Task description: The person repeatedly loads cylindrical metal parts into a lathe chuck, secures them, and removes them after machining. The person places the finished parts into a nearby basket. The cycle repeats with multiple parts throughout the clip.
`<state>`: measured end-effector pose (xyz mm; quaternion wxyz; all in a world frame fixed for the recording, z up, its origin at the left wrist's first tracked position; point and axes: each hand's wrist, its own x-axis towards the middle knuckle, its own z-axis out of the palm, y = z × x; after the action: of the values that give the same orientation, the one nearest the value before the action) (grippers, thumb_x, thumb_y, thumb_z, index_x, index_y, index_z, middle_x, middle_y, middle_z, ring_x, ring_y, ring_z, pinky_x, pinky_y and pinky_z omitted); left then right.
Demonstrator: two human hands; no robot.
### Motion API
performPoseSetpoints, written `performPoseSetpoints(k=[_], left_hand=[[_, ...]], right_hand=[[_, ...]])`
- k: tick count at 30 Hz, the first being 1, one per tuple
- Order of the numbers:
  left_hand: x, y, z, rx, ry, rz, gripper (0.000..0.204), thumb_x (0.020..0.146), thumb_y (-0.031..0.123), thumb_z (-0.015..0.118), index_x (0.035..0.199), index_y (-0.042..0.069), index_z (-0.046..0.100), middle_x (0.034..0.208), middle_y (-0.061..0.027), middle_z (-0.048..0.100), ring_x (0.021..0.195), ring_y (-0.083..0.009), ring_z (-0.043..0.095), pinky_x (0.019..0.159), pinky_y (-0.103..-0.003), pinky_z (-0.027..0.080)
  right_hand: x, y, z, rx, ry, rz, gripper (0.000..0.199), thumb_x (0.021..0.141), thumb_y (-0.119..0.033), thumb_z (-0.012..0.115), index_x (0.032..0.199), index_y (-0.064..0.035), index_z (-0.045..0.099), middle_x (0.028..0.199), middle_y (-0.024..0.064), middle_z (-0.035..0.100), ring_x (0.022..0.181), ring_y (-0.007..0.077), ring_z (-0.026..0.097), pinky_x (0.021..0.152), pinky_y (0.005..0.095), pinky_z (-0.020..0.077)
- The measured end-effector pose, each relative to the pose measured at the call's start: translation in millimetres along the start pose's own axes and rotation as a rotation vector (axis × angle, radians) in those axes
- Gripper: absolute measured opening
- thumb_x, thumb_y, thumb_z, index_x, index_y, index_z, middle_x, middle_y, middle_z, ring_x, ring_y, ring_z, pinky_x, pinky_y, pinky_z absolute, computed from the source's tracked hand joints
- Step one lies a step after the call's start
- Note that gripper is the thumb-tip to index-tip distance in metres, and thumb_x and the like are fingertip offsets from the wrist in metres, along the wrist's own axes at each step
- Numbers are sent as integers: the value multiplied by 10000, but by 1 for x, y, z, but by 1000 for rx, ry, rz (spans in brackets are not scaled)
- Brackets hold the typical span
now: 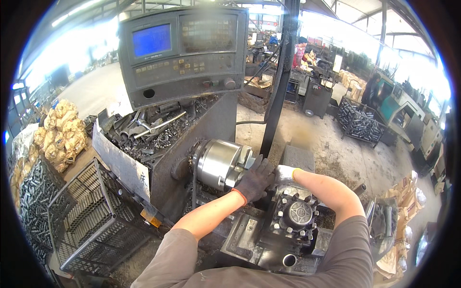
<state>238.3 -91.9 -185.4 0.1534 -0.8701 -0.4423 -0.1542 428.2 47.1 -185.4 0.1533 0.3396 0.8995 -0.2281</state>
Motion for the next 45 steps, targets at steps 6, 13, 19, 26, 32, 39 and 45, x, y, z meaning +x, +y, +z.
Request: performPoseSetpoints(k=[6,13,19,26,32,39,45], left_hand=[[7,3,24,73,182,7,596,825,406,787,1301,85,626,1343,-221,597,1351,-441,518,1261,-623,270],[-4,9,64,86,388,-33,498,846,262,696,1279,54,565,1282,-272,594,1288,-483,552,1196,-694,346],[-4,10,59,19,327,-51,531,850,226,704,1337,58,576,1392,-302,578,1336,-510,530,1222,-667,329],[-8,2,55,53,171,43,509,858,350,762,1299,108,680,1229,-166,652,1196,-393,588,1090,-540,436],[-64,-43,-13,297,135,-130,895,827,446,820,1567,67,488,1638,-194,466,1557,-372,387,1331,-541,227],[-17,-112,-57,196,-384,-421,946,696,358,882,1548,164,518,1485,-190,621,1379,-370,589,1148,-467,483],[19,-117,-85,-7,-503,-333,846,714,357,868,1477,143,573,1355,-207,701,1257,-406,665,1040,-495,556]], right_hand=[[-2,14,27,26,118,-136,373,923,-399,780,1127,-87,802,977,142,796,899,226,749,814,404,596],[-31,64,13,575,-462,378,483,1029,-223,673,1421,53,612,1384,283,671,1135,332,756,962,420,663],[-43,23,13,35,-154,94,289,880,-323,782,1042,-84,787,870,158,744,771,288,685,732,461,557],[-282,40,98,10,1026,588,439,776,-320,819,1062,-3,716,849,246,728,782,388,721,700,498,559],[-441,-58,402,1015,862,1478,423,789,-301,852,973,65,746,805,227,752,707,296,756,686,433,596],[-420,-82,366,639,1124,877,477,903,-245,788,1327,-42,706,1111,196,794,945,260,786,858,392,614],[-261,-203,180,207,668,279,408,844,-265,797,1164,-31,698,712,128,676,585,359,666,538,471,535]])
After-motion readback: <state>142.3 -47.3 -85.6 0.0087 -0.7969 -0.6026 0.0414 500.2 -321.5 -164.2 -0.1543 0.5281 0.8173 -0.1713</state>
